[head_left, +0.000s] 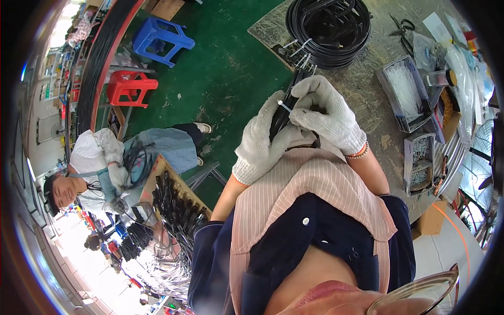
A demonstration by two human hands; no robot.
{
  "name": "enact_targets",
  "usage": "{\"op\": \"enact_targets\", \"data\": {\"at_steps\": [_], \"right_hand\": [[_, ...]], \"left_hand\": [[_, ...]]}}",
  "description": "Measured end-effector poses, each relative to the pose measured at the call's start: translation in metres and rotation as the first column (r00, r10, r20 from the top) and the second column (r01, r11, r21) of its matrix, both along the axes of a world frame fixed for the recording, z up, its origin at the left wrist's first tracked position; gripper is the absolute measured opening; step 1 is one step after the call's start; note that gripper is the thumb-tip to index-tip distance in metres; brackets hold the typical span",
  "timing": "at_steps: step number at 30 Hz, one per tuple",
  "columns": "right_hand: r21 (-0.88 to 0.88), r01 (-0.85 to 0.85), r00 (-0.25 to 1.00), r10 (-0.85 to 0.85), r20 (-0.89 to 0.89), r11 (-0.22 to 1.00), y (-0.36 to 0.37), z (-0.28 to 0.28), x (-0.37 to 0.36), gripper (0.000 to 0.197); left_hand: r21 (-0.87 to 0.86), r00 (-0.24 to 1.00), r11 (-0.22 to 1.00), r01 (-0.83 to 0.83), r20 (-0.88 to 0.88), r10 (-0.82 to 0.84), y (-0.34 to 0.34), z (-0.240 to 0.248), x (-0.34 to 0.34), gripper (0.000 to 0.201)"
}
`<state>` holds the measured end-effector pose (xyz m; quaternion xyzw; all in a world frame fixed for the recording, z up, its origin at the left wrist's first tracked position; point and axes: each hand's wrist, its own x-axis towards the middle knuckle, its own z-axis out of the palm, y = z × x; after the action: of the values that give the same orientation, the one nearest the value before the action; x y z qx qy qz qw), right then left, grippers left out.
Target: The person bundles black electrical cables by securing them with zip ties, then trims the excess zip tie material with wire cutters.
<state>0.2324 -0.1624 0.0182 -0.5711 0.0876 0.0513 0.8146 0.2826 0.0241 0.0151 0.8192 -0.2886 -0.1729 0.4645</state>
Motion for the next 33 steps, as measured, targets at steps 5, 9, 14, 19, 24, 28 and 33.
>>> {"op": "enact_targets", "data": {"at_steps": [5, 9, 14, 19, 24, 28, 33], "right_hand": [[-0.012, 0.149, 0.987, -0.148, 0.064, 0.989, 0.014, -0.002, -0.009, 0.033], [-0.130, 0.115, 0.993, -0.109, 0.053, 0.985, 0.009, 0.006, -0.003, 0.034], [-0.318, 0.079, 0.962, 0.012, 0.273, 0.945, 0.014, -0.018, 0.008, 0.016], [-0.605, 0.353, 0.790, 0.120, 0.602, 0.714, 0.023, -0.023, 0.026, 0.009], [-0.270, 0.073, 0.911, 0.046, 0.409, 0.960, 0.037, -0.037, 0.041, 0.013], [0.123, 0.143, 0.954, -0.170, 0.245, 0.982, 0.039, -0.051, 0.016, 0.013], [0.142, 0.150, 0.981, -0.165, 0.098, 0.978, 0.015, -0.070, -0.008, 0.020]], "left_hand": [[0.103, 0.947, 0.986, 0.128, 0.283, -0.152, 0.000, -0.005, 0.005, 0.061], [0.179, 0.899, 0.971, 0.157, 0.381, -0.216, 0.000, -0.002, 0.010, 0.060], [0.319, 0.838, 0.948, 0.021, 0.511, -0.190, 0.008, -0.013, 0.006, 0.054], [0.157, 0.946, 0.986, -0.061, 0.323, 0.007, 0.012, -0.019, 0.006, 0.065], [0.013, 0.965, 0.965, -0.261, -0.035, 0.261, 0.012, -0.027, 0.025, 0.059], [0.037, 0.948, 0.960, -0.278, 0.171, 0.268, 0.002, -0.037, 0.024, 0.068], [-0.047, 0.923, 0.950, -0.310, 0.224, 0.312, -0.002, -0.037, 0.045, 0.060]]}}
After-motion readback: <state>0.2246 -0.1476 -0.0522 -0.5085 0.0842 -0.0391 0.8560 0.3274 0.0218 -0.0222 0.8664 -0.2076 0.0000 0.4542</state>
